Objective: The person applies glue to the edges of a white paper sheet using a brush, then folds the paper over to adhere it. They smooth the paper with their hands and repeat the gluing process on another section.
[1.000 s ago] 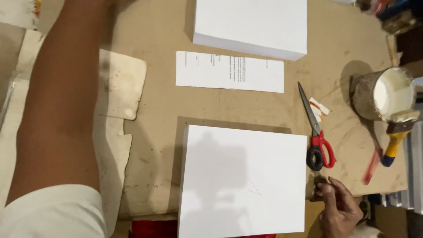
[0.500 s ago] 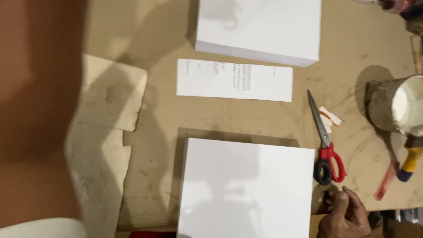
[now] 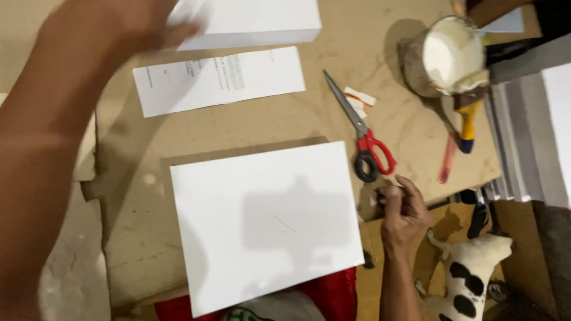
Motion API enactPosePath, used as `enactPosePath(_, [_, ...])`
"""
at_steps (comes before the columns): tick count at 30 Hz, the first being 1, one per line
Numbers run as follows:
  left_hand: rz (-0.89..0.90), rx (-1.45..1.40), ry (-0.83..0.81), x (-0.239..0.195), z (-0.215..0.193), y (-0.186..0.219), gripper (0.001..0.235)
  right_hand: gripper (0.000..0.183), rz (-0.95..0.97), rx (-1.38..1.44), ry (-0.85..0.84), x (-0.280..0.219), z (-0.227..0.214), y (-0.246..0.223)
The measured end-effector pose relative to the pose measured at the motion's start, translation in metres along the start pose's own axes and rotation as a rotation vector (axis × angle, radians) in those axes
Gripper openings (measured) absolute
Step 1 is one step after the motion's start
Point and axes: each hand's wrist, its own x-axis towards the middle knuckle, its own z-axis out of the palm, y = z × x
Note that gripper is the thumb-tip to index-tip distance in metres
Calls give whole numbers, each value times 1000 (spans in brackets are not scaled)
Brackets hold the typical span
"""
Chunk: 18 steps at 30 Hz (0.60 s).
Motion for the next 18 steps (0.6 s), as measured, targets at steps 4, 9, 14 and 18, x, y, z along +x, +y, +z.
enactPosePath(4, [42,33,30,-53,38,35,58,24,20,81,-21,9,-5,-11])
enactPosePath(9, [195,-55,362,-180,81,50,51,16,-431,-166,-94,44,-6,-33])
enactPosePath(14, [51,-128,357,-278,97,150,41,20,-595,-141,-286,122,36,-6])
enactPosePath(18, [-123,-273,405,-321,108,191,40,48,-747,-380,-318,152,62,11])
